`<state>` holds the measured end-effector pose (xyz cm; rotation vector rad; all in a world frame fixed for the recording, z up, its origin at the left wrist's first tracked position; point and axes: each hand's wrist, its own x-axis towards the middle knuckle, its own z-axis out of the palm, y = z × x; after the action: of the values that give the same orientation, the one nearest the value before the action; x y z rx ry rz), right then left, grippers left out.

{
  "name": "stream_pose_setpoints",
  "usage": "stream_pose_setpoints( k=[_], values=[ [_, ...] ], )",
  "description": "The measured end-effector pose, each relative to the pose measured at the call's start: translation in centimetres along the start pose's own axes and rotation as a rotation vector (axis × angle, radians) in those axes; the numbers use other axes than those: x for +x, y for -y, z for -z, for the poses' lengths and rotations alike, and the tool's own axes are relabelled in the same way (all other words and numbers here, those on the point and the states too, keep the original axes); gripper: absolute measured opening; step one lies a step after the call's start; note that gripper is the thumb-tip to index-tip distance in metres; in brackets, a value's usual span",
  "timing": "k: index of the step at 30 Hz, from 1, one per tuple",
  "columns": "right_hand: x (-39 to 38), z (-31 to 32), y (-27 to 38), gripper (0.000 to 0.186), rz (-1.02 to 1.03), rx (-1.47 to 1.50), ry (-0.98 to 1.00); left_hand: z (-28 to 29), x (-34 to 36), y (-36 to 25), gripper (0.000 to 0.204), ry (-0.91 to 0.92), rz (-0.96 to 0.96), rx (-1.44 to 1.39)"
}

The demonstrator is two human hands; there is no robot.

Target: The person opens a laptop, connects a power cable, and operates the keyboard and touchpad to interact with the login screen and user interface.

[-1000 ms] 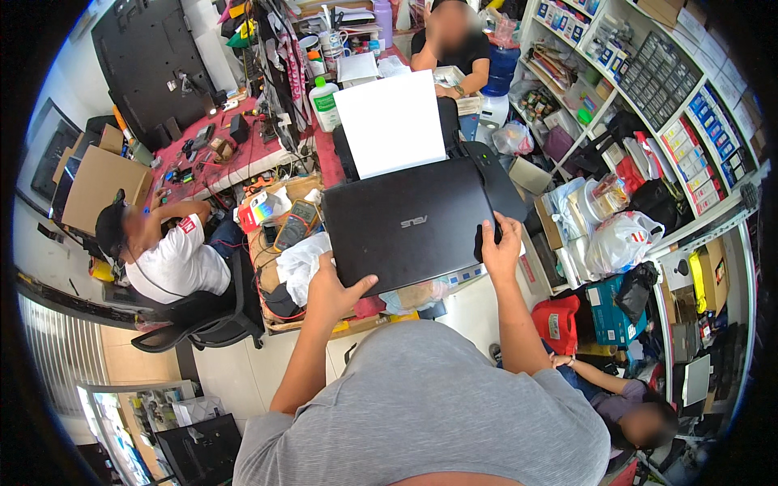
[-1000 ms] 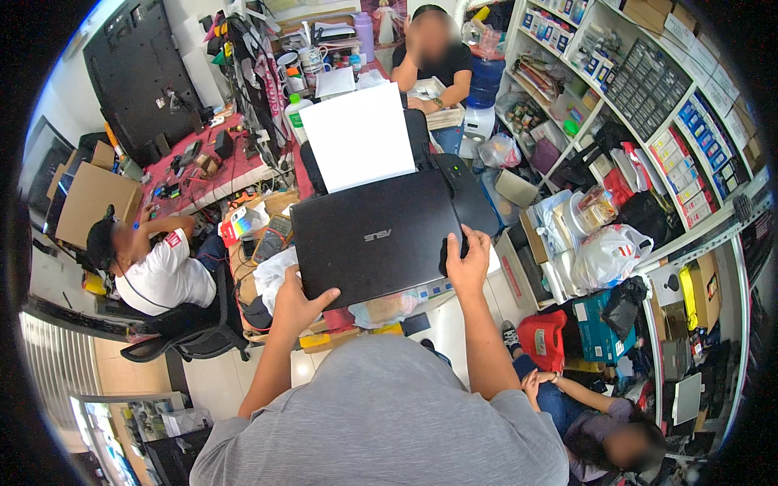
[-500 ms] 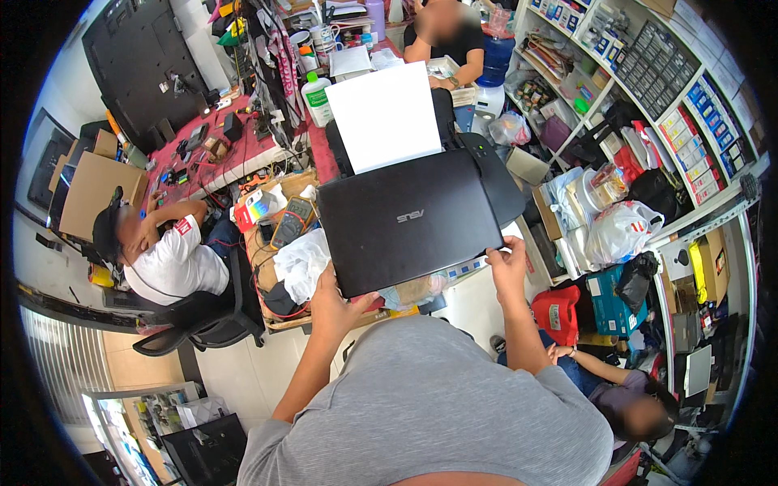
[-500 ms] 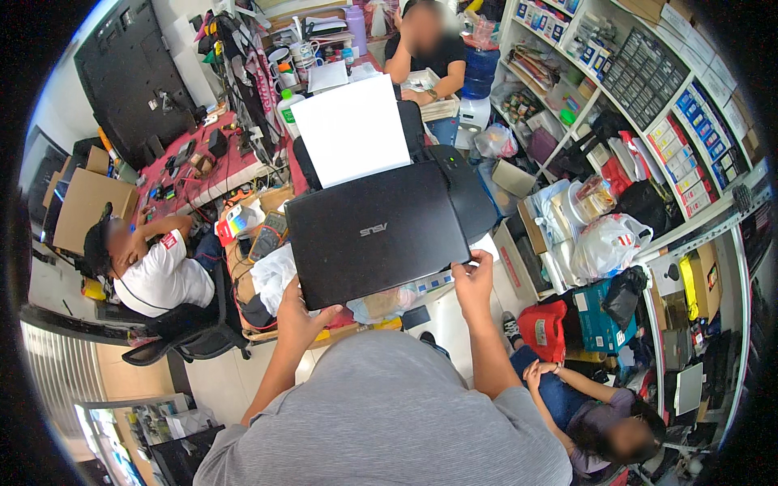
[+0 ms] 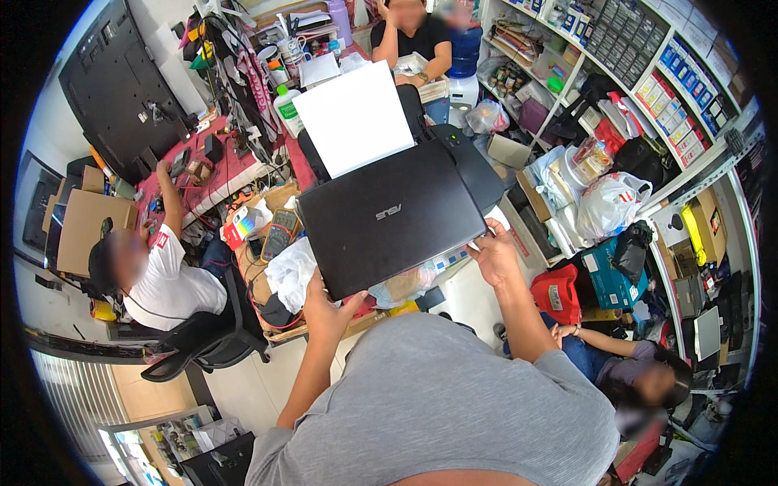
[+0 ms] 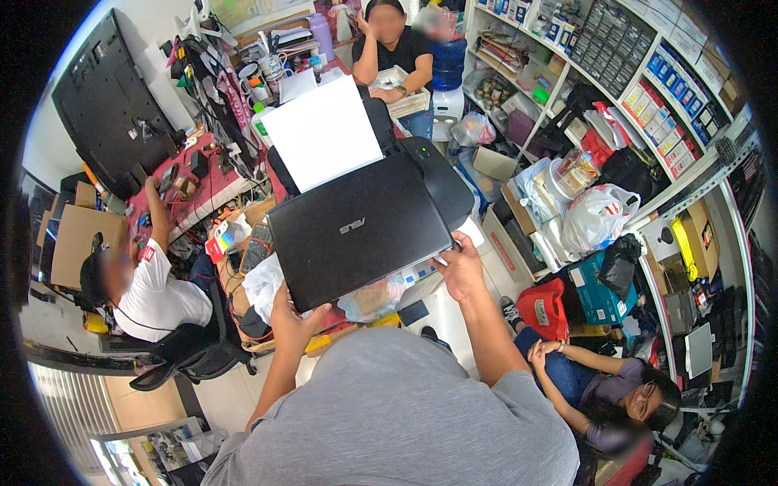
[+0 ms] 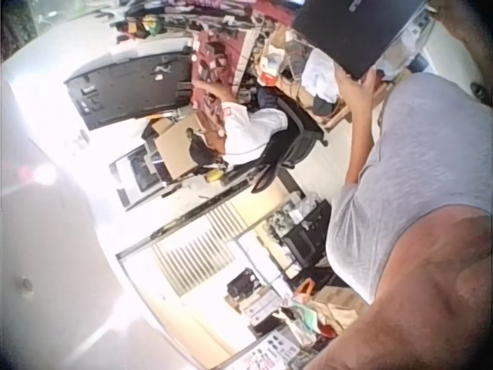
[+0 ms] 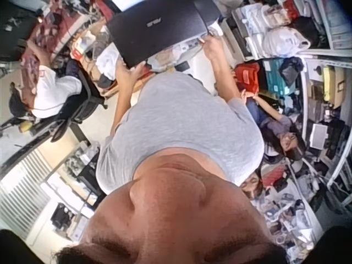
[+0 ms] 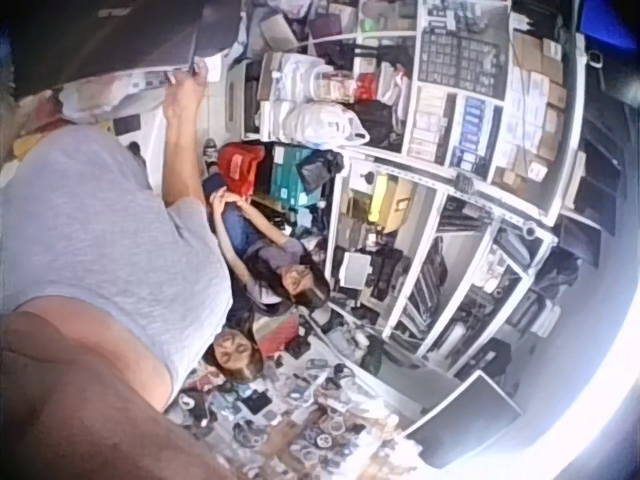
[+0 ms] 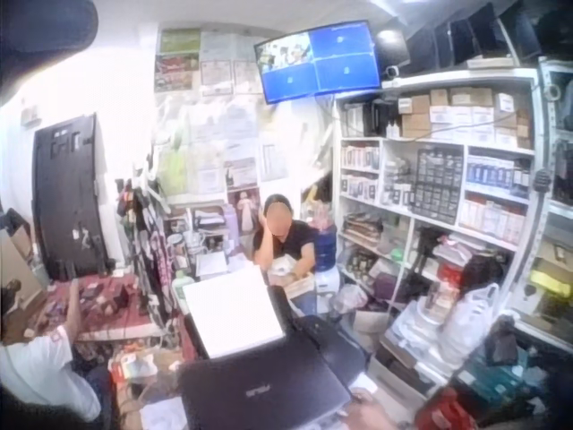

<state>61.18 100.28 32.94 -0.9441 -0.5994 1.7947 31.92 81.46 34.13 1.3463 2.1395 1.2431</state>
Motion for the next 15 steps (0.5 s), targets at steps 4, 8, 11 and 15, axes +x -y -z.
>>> stream_pose_setpoints(
  k=[4,8,11,15],
  values=[
    [-0.8,-0.3,-0.7,0.043,0.007,0.066,0.016,0.2,-0.1,-0.2,0.086,-0.004,0.0,0.03],
    [-0.5,-0.5,-1.5,0.039,0.072,0.087,-0.066,0.4,-0.3,-0.7,0.089,-0.042,-0.025,0.104],
    [0.0,-0.3,-2.4,0.034,0.121,0.091,-0.115,0.3,-0.3,-0.4,0.094,-0.081,-0.113,0.152],
    [-0.3,-1.4,-3.1,0.034,0.154,0.097,-0.189,0.5,-0.3,-0.3,0.093,-0.076,-0.12,0.157]
  ],
)
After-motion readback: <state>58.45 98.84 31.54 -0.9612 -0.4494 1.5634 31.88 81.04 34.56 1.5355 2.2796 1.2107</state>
